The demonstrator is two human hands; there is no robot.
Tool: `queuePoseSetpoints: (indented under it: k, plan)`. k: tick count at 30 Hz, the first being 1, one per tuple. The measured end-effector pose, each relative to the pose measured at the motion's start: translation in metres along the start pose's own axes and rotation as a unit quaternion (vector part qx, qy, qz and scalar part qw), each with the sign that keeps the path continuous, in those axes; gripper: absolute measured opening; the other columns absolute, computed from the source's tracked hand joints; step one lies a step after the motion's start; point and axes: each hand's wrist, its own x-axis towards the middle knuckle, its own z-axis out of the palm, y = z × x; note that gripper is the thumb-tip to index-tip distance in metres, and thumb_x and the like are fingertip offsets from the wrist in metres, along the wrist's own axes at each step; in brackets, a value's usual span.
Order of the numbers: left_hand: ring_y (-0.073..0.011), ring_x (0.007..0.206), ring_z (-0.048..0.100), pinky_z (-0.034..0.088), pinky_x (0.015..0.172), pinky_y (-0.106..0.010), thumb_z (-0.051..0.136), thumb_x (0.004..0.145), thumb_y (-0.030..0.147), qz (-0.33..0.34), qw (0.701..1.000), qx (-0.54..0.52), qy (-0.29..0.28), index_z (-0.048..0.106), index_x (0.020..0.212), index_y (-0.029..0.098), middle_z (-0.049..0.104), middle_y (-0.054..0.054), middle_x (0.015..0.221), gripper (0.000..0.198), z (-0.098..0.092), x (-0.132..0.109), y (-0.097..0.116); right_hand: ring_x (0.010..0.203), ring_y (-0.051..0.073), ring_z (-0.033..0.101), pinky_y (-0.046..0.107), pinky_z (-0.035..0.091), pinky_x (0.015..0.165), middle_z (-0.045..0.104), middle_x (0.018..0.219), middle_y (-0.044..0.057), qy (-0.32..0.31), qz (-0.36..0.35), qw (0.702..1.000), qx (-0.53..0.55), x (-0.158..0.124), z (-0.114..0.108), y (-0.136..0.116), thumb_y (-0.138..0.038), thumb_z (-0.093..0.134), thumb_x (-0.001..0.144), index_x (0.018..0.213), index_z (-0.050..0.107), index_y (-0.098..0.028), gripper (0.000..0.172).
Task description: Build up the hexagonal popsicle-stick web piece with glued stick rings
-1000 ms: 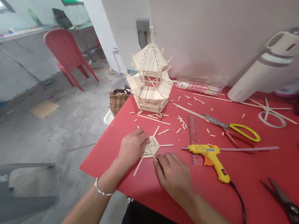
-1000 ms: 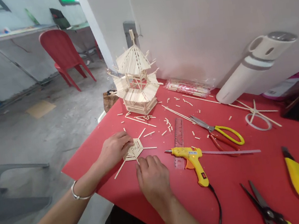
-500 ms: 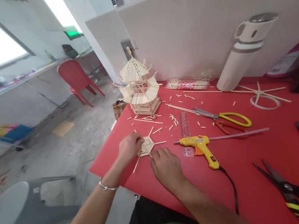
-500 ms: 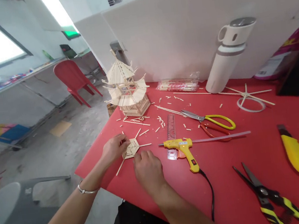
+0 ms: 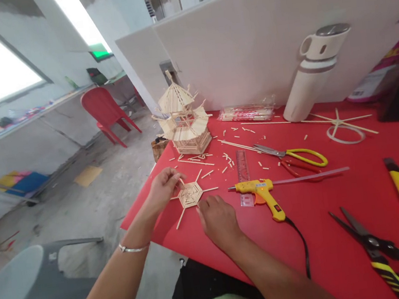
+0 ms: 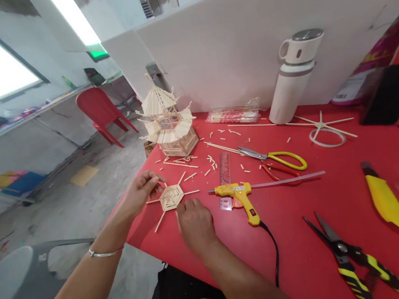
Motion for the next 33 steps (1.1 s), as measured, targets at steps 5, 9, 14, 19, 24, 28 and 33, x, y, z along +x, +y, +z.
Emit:
queuePoseSetpoints:
  k: [5,9,14,19,24,28,33]
  plan:
    - [-0.0124,0.05,0.056,0.046,0.054,-0.026,0.074,0.066,0.037,-0.01,1.0,-0.014,0.008,0.056,0.07,0.017,0.063,0.0,0.055,0.026,-0.002,0.003,-0.002,0.084,0.022,0.055,0.031,0.037,0.062,0.063,0.087,0.007,0.0,0.0,1.0,0.001,0.0,-0.002,0.0,-0.028,0.056,0.094,0.092,0.062,-0.02,0.01]
    - [-0.0148,0.058,0.06,0.046,0.059,-0.026,0.069,0.067,0.029,0.01,0.984,0.121,0.132,0.061,0.071,0.019,0.066,0.0,0.062,0.014,-0.032,0.004,-0.01,0.084,0.022,0.054,0.03,0.037,0.064,0.062,0.085,0.006,0.001,-0.002,1.0,0.004,0.0,-0.002,0.0,-0.028,0.054,0.096,0.091,0.062,-0.021,0.012]
    - [-0.0248,0.076,0.064,0.04,0.063,-0.032,0.062,0.08,0.039,-0.07,0.852,0.474,0.21,0.069,0.093,0.023,0.073,-0.007,0.082,0.022,-0.08,-0.002,-0.029,0.084,0.019,0.053,0.03,0.036,0.065,0.06,0.085,0.005,0.002,-0.008,1.0,0.009,-0.001,-0.002,0.0,-0.024,0.053,0.096,0.089,0.061,-0.021,0.011]
    - [-0.0313,0.104,0.062,0.042,0.088,-0.044,0.049,0.089,0.031,0.012,0.798,0.573,0.186,0.075,0.09,0.022,0.073,-0.013,0.107,0.028,-0.084,-0.014,-0.059,0.084,0.018,0.053,0.03,0.034,0.067,0.059,0.086,0.004,0.002,-0.008,1.0,0.009,-0.004,0.0,0.002,-0.022,0.053,0.094,0.083,0.059,-0.021,0.013]
    - [-0.0238,0.097,0.066,0.049,0.085,-0.035,0.046,0.092,0.032,0.086,0.879,0.436,0.174,0.07,0.112,0.022,0.072,-0.008,0.112,0.033,-0.055,-0.025,-0.065,0.084,0.018,0.053,0.03,0.033,0.07,0.06,0.085,0.003,0.001,-0.002,1.0,0.005,-0.008,0.002,0.002,-0.021,0.055,0.087,0.082,0.059,-0.022,0.006]
    - [-0.0233,0.089,0.067,0.049,0.084,-0.036,0.046,0.095,0.036,0.15,0.888,0.429,0.076,0.073,0.095,0.023,0.075,-0.006,0.095,0.03,-0.035,-0.038,-0.061,0.083,0.018,0.052,0.03,0.032,0.07,0.059,0.083,0.003,0.011,0.015,1.0,0.014,-0.011,-0.001,0.002,-0.02,0.058,0.078,0.078,0.057,-0.021,0.002]
    - [-0.0198,0.091,0.067,0.052,0.077,-0.031,0.045,0.085,0.014,0.173,0.916,0.353,0.076,0.072,0.098,0.022,0.071,-0.006,0.108,0.031,-0.036,-0.046,-0.071,0.082,0.018,0.05,0.03,0.03,0.069,0.057,0.079,0.002,0.026,0.026,0.999,-0.004,-0.023,-0.006,0.004,-0.018,0.057,0.076,0.073,0.055,-0.021,0.004]
